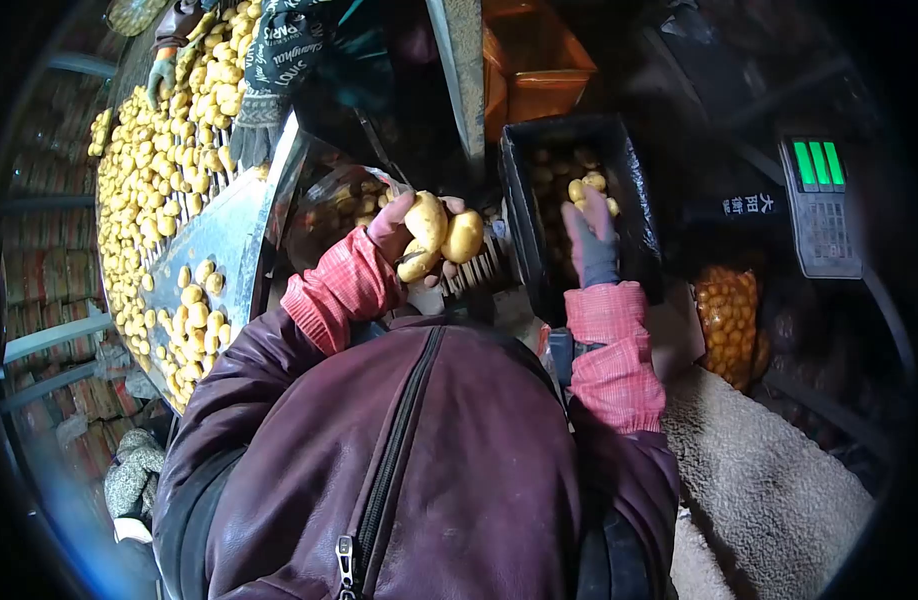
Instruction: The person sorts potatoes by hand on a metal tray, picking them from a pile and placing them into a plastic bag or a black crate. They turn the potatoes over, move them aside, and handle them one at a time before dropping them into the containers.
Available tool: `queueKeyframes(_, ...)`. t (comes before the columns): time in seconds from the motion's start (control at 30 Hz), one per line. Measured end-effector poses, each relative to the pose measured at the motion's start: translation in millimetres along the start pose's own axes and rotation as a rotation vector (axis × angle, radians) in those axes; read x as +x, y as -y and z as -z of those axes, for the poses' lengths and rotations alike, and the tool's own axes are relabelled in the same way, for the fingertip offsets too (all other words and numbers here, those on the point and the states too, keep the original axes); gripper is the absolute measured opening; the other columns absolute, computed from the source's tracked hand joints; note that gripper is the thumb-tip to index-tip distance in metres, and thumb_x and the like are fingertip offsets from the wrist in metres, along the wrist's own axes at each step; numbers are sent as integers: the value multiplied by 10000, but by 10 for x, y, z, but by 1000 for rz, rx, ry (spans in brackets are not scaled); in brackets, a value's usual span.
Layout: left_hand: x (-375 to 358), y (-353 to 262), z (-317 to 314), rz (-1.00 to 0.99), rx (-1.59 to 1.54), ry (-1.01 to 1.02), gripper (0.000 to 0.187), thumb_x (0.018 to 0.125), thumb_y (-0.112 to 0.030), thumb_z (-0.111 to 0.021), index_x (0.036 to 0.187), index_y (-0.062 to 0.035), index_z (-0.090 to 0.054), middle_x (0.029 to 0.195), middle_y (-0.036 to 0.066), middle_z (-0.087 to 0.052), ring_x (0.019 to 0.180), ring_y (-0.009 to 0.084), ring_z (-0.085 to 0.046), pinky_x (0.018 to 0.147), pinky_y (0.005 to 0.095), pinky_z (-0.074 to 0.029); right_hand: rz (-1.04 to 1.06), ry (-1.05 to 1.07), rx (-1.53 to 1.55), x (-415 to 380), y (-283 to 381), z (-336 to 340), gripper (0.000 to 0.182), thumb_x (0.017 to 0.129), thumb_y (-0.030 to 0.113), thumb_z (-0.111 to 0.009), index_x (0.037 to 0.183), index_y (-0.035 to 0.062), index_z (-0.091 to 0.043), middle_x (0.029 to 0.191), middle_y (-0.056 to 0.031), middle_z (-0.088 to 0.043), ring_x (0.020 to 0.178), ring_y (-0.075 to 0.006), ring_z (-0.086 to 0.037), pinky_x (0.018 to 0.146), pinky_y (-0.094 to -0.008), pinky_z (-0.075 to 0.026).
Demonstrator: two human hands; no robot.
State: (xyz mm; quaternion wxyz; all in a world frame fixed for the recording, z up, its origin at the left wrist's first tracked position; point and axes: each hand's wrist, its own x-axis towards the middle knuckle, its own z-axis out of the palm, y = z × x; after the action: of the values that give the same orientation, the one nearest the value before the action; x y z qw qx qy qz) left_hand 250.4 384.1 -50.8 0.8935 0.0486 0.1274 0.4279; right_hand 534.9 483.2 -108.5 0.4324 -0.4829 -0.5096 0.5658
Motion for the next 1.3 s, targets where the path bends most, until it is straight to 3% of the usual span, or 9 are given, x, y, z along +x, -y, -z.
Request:
queueKeyframes(0.1, 20, 75, -118, -25, 210, -177, 733, 852, -666, -541, 1322, -106, -482, 1197, 201, -607, 859, 343, -690, 615, 394, -606, -17, 409, 87, -304, 568, -477, 570, 873, 240, -701, 1352, 24, -481, 1249, -68, -552, 1129, -155, -518, 978, -287, -413)
queueKeyframes(0.2, 130, 242, -45, -46, 269, -120, 832, 849, -725, -476, 1367, -74, -463, 1285, 132, -581, 1111, 262, -611, 951, 378, -497, 452, 553, -370, -414, 660, -800, 677, 833, 309, -759, 1368, 20, -463, 1262, -67, -532, 1161, -166, -526, 984, -293, -432)
queueKeyframes(0.23, 123, 243, -108, -27, 268, -80, 832, 855, -719, -470, 1384, -77, -451, 1305, 128, -566, 1177, 266, -568, 1009, 403, -445, 278, 563, -210, -432, 633, -818, 670, 836, 313, -756, 1364, 18, -467, 1259, -66, -529, 1153, -167, -530, 980, -292, -434)
queueKeyframes(0.43, 18, 287, -89, -24, 320, -38, 700, 918, -542, -491, 1420, -62, -400, 1322, 151, -541, 1136, 264, -577, 930, 435, -480, -300, 518, 141, -382, 489, -808, 502, 870, 329, -711, 1251, 34, -569, 1048, -21, -605, 920, -103, -586, 825, -240, -487)
queueKeyframes(0.7, -163, 337, 32, -183, 457, 20, 932, 638, -236, -798, 1421, -6, -346, 1345, 172, -492, 1288, 285, -466, 969, 456, -468, -243, 217, 307, -507, 786, -826, 557, 954, 535, -445, 1111, 21, -592, 914, -131, -676, 817, -216, -666, 640, -294, -554)
queueKeyframes(0.93, -499, 269, 664, -285, 467, -155, 792, 581, -47, -875, 1272, -22, -487, 1099, 98, -609, 1007, 249, -624, 867, 407, -522, -535, 216, 494, -498, 823, -733, 585, 961, 556, -388, 1091, 15, -568, 935, -165, -676, 803, -276, -681, 563, -352, -572)
queueKeyframes(1.1, -751, 261, 887, -346, 147, -311, 298, 807, -86, -698, 1076, -21, -587, 882, 88, -635, 732, 243, -655, 634, 404, -575, -570, 103, 546, -476, 789, -548, 601, 963, 572, -351, 1146, 37, -551, 1045, -185, -675, 948, -309, -672, 668, -402, -576)
queueKeyframes(1.2, -710, 247, 429, -309, 7, -477, 280, 944, -302, -575, 1088, -63, -568, 830, 79, -616, 653, 248, -601, 525, 374, -509, -523, 77, 481, -429, 746, -436, 609, 943, 596, -382, 1154, 53, -560, 1031, -156, -682, 926, -285, -670, 643, -373, -565)
queueKeyframes(1.3, -704, 314, 425, -410, -103, -203, 409, 967, -420, -518, 1124, -50, -593, 949, 126, -662, 843, 289, -634, 656, 409, -531, -533, 49, 427, -347, 727, -355, 594, 927, 601, -435, 1152, 67, -570, 960, -127, -688, 817, -249, -677, 556, -321, -539)
